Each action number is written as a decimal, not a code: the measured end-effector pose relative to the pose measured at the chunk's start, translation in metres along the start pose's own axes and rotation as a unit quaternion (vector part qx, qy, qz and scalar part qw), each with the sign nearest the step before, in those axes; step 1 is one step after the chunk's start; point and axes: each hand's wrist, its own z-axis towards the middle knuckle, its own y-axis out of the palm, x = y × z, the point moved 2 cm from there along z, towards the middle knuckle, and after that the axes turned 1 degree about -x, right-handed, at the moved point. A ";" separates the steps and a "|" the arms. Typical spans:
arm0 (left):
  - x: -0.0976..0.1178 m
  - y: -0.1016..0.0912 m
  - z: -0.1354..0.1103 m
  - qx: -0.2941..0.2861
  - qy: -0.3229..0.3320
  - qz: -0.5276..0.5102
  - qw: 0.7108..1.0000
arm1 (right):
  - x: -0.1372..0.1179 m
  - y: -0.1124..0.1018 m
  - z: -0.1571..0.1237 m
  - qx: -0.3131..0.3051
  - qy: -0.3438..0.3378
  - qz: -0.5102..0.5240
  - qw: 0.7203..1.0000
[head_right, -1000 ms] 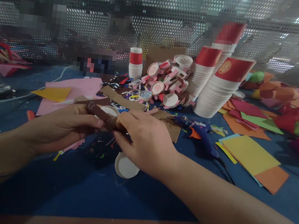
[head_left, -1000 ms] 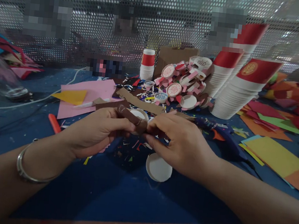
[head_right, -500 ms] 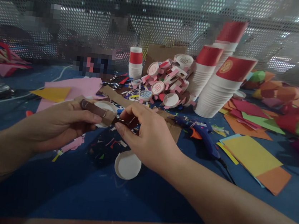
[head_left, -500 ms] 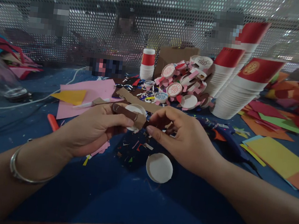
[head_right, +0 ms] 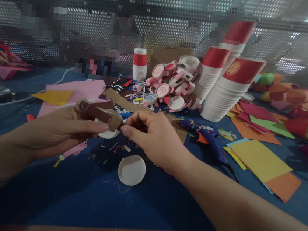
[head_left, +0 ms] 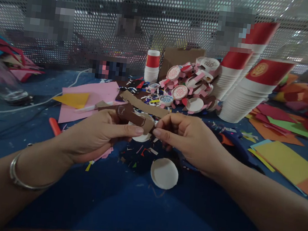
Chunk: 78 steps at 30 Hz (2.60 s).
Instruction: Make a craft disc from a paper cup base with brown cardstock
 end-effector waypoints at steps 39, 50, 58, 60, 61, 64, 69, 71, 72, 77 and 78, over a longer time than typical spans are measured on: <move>0.006 -0.004 0.007 0.102 0.095 0.025 0.990 | -0.009 -0.003 -0.008 0.064 -0.068 -0.147 0.985; 0.006 -0.009 0.012 0.137 0.133 0.054 0.980 | -0.022 0.015 -0.026 -0.201 -0.024 -0.355 0.913; 0.005 -0.008 0.011 0.123 0.113 0.057 0.984 | -0.026 0.013 -0.029 -0.259 0.028 -0.156 0.953; 0.004 -0.008 0.011 0.121 0.113 0.059 0.984 | -0.025 0.011 -0.026 -0.278 0.056 -0.091 0.955; 0.003 -0.007 0.011 0.117 0.114 0.058 0.985 | -0.025 0.010 -0.024 -0.282 0.063 -0.072 0.955; 0.002 -0.008 0.011 0.115 0.110 0.053 0.986 | -0.021 0.004 -0.017 -0.260 0.058 -0.070 0.961; 0.002 -0.010 0.011 0.102 0.105 0.040 0.988 | -0.017 -0.007 -0.007 -0.154 -0.019 -0.171 0.973; 0.002 -0.011 0.011 0.110 0.103 0.027 0.988 | -0.016 -0.010 -0.005 -0.123 -0.035 -0.202 0.971; 0.001 -0.012 0.012 0.115 0.104 0.022 0.988 | -0.015 -0.012 -0.004 -0.110 -0.037 -0.218 0.969; -0.001 -0.011 0.015 0.126 0.094 0.021 0.987 | -0.013 -0.014 -0.002 -0.060 -0.081 -0.330 0.939; -0.001 -0.010 0.015 0.132 0.091 0.022 0.987 | -0.012 -0.014 -0.002 -0.057 -0.094 -0.349 0.931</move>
